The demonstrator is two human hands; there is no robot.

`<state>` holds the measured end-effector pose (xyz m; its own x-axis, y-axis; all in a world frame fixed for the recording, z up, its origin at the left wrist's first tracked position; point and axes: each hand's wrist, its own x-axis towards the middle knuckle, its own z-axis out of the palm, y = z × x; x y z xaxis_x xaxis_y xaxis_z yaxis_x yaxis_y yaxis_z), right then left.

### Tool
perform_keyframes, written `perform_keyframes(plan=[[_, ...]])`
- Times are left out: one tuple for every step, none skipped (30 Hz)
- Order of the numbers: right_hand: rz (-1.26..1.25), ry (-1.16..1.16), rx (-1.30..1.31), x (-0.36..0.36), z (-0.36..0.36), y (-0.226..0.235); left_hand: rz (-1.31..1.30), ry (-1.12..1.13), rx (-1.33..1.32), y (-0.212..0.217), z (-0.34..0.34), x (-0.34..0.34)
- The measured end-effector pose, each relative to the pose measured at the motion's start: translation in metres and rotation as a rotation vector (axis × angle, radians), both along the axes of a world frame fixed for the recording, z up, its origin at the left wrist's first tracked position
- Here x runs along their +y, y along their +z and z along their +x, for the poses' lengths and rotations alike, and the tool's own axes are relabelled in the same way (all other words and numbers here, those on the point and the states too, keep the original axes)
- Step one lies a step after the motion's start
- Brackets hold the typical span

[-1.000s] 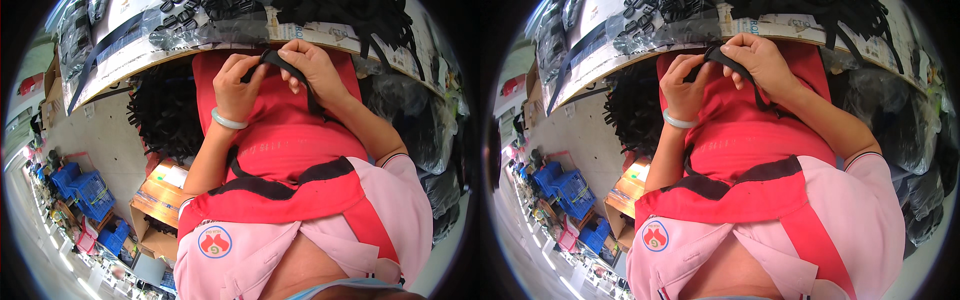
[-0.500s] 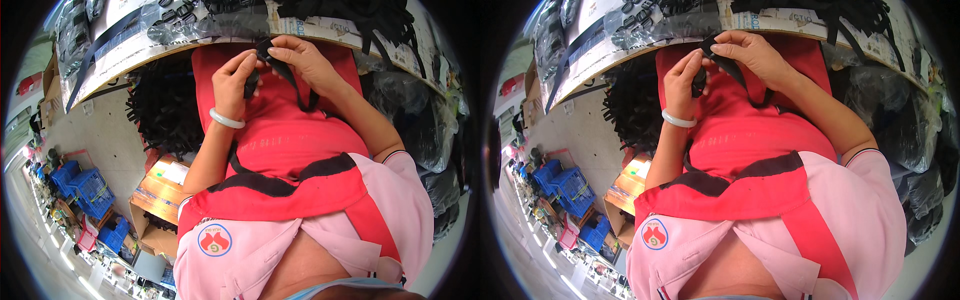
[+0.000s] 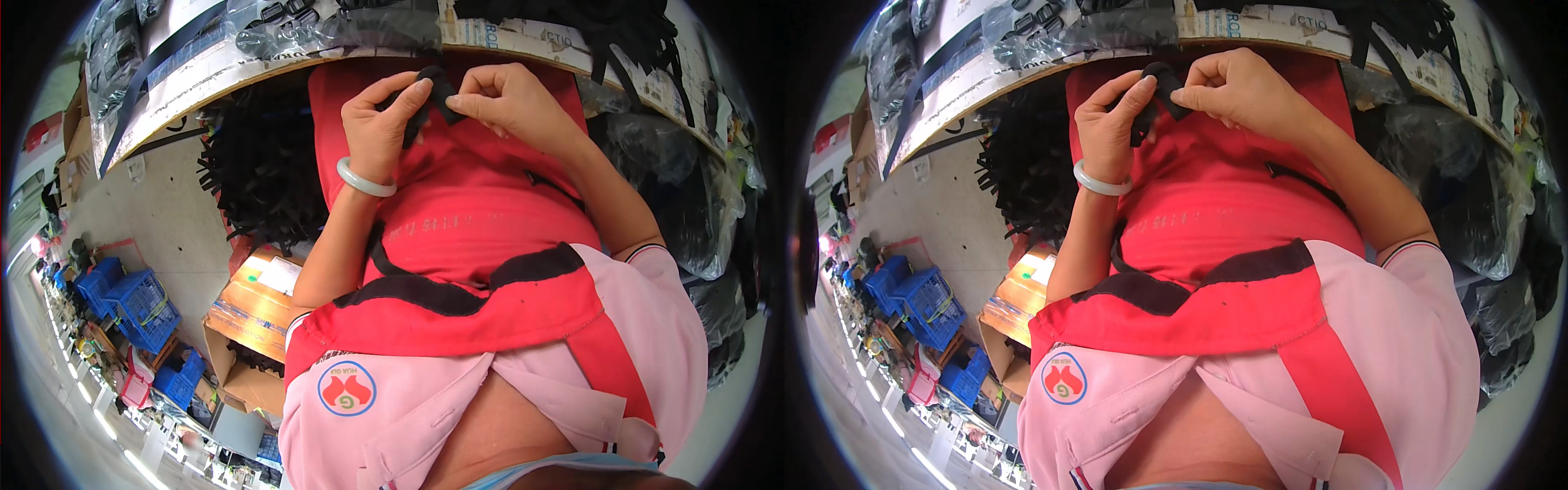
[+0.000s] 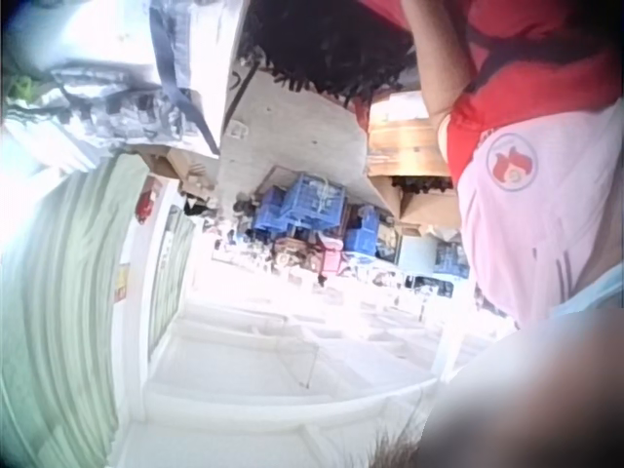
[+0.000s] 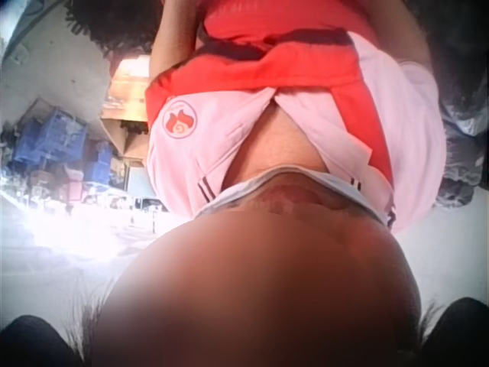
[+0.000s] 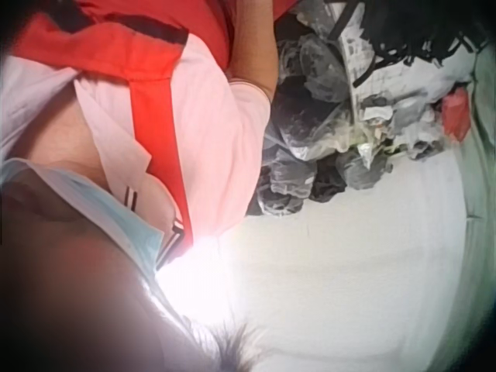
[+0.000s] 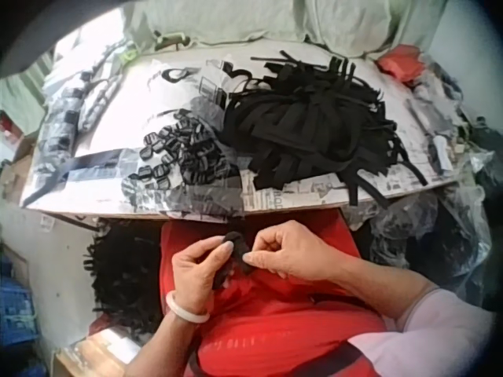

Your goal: The person is assembling or inspecting black nylon straps and plastic buckles at a manufacturing workstation.

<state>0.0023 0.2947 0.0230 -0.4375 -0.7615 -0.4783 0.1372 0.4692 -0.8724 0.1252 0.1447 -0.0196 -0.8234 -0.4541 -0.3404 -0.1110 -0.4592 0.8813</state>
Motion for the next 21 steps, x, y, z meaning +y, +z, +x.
perform_keyframes(plan=[[-0.032, -0.022, -0.065, 0.0, -0.001, -0.002, -0.046, -0.009, 0.011, 0.0, 0.001, 0.002], [-0.033, -0.02, -0.063, -0.003, -0.002, -0.005, -0.093, -0.018, 0.023, -0.001, 0.002, 0.003], [-0.087, -0.092, -0.104, -0.006, 0.0, -0.008, -0.152, -0.004, 0.069, -0.005, 0.001, 0.004], [-0.143, -0.172, -0.137, -0.008, 0.001, -0.012, -0.151, -0.016, 0.085, -0.003, 0.001, 0.004], [-0.169, -0.242, -0.177, -0.01, 0.004, -0.018, -0.153, -0.032, 0.062, 0.004, 0.004, 0.002], [-0.132, -0.324, -0.186, -0.015, 0.007, -0.019, -0.159, -0.043, 0.051, 0.008, 0.003, -0.002], [-0.156, -0.262, -0.306, -0.013, 0.005, -0.027, -0.286, -0.073, 0.064, 0.005, 0.005, -0.006], [-0.178, -0.197, -0.424, -0.012, 0.0, -0.034, -0.227, -0.117, 0.033, 0.009, 0.01, -0.008], [-0.162, -0.079, -0.549, -0.012, -0.002, -0.033, -0.422, -0.127, 0.135, -0.001, 0.013, -0.011], [-0.14, 0.03, -0.675, -0.011, 0.0, -0.032, -0.347, -0.2, 0.081, 0.005, 0.019, -0.014], [-0.153, 0.03, -0.644, -0.014, 0.001, -0.032, -0.315, -0.214, 0.092, 0.005, 0.021, -0.017], [-0.168, 0.022, -0.619, -0.015, 0.004, -0.033, -0.058, -0.257, -0.041, 0.022, 0.025, -0.02], [-0.179, 0.003, -0.533, -0.022, 0.007, -0.034, -0.086, -0.292, -0.025, 0.024, 0.034, -0.025], [-0.178, -0.006, -0.516, -0.026, 0.007, -0.031, -0.114, -0.326, -0.01, 0.026, 0.042, -0.032], [-0.217, -0.005, -0.355, -0.03, 0.006, -0.026, -0.118, -0.325, -0.005, 0.031, 0.055, -0.041], [-0.255, -0.004, -0.196, -0.032, 0.003, -0.022, -0.139, -0.309, -0.012, 0.035, 0.069, -0.053], [-0.264, -0.018, -0.057, -0.034, -0.002, -0.018, -0.161, -0.292, -0.021, 0.039, 0.085, -0.065], [-0.212, -0.032, 0.11, -0.036, -0.013, -0.003, -0.184, -0.269, -0.035, 0.045, 0.103, -0.077], [-0.248, -0.073, 0.297, -0.035, -0.03, -0.002, -0.282, -0.115, -0.119, 0.049, 0.122, -0.088], [-0.331, -0.153, 0.541, -0.035, -0.048, 0.0, -0.378, 0.042, -0.204, 0.05, 0.139, -0.098], [-0.233, -0.142, 0.904, -0.034, -0.074, 0.003, -0.499, 0.201, -0.305, 0.046, 0.153, -0.109]])
